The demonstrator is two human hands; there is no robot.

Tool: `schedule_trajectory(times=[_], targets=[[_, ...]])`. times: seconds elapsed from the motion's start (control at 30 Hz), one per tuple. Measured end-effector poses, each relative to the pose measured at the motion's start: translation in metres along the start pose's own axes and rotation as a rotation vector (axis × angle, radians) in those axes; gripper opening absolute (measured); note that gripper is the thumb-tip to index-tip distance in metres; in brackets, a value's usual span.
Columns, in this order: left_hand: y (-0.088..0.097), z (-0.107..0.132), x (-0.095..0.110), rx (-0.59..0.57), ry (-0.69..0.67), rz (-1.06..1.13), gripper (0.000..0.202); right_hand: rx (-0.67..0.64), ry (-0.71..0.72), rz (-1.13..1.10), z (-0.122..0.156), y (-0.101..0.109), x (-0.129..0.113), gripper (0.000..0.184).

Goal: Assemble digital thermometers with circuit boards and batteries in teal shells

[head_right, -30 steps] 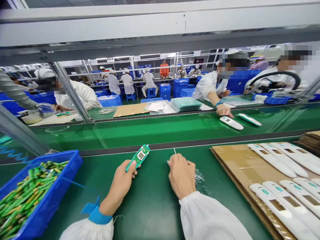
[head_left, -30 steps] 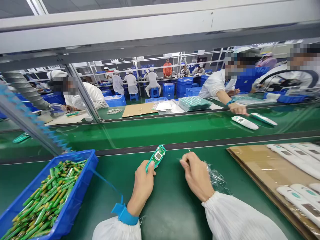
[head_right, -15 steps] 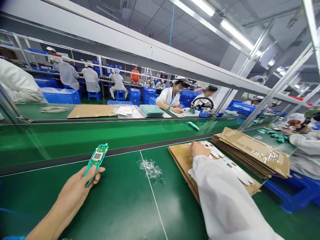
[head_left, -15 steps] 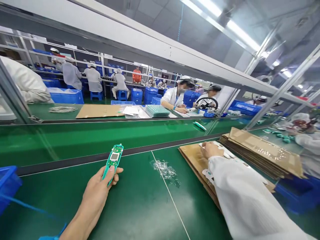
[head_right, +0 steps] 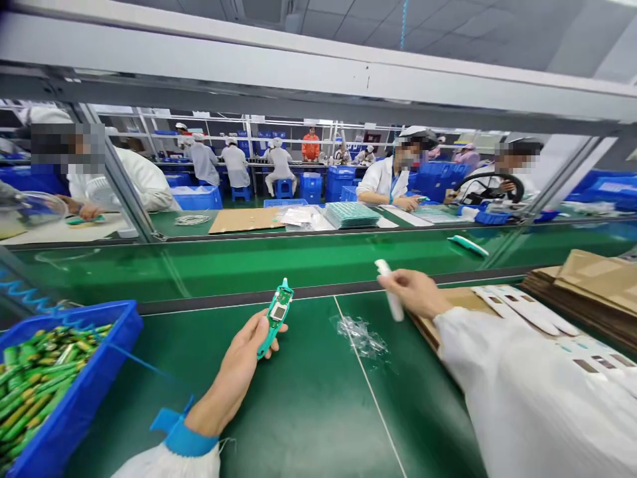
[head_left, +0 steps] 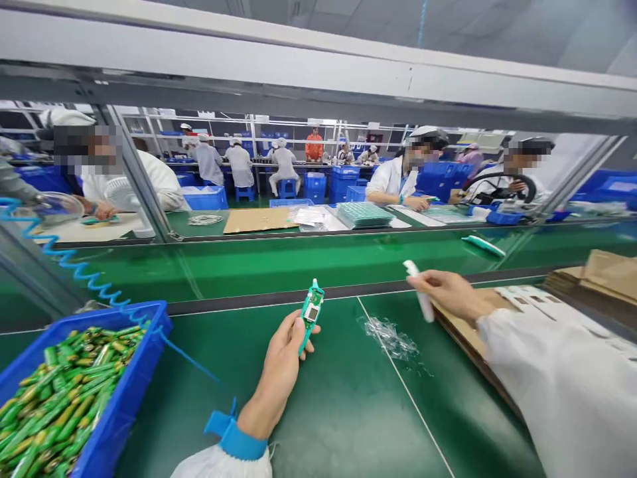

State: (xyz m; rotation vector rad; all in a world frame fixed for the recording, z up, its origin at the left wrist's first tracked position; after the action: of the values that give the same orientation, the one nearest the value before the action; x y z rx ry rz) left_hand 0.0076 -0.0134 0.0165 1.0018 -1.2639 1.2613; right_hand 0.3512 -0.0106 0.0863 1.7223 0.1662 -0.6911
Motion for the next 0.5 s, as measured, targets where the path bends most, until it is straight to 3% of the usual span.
schedule_trajectory(times=[0.03, 0.13, 0.23, 0.33, 0.5], targets=[[0.001, 0.000, 0.000, 0.011, -0.015, -0.038, 0.061, -0.028, 0.031, -0.140, 0.011, -0.022, -0.022, 0.056], [0.003, 0.001, 0.000, 0.019, -0.075, -0.125, 0.058, -0.313, -0.080, -1.022, 0.056, -0.093, -0.084, 0.058], [0.005, 0.001, 0.000, 0.006, -0.139, -0.181, 0.054, -0.457, -0.136, -1.379, 0.090, -0.140, -0.124, 0.069], [0.006, 0.000, -0.001, -0.021, -0.161, -0.231, 0.050, -0.434, -0.148, -1.503, 0.099, -0.156, -0.132, 0.078], [0.002, 0.001, -0.001, -0.064, -0.157, -0.249, 0.052, -0.361, -0.165, -1.507, 0.091, -0.157, -0.119, 0.084]])
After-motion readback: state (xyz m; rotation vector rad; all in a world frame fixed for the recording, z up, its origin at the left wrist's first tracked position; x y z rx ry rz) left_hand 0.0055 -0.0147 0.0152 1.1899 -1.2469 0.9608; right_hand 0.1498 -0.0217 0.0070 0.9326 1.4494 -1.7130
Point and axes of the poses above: each hand's wrist, its own z-axis away from the middle knuckle, its own y-axis out of the back of the hand, x = y × z, the point moved 2 cm from there along -z, towards the middle knuckle, and after that the axes turned 4 degrees about x, right-handed, at the moved point
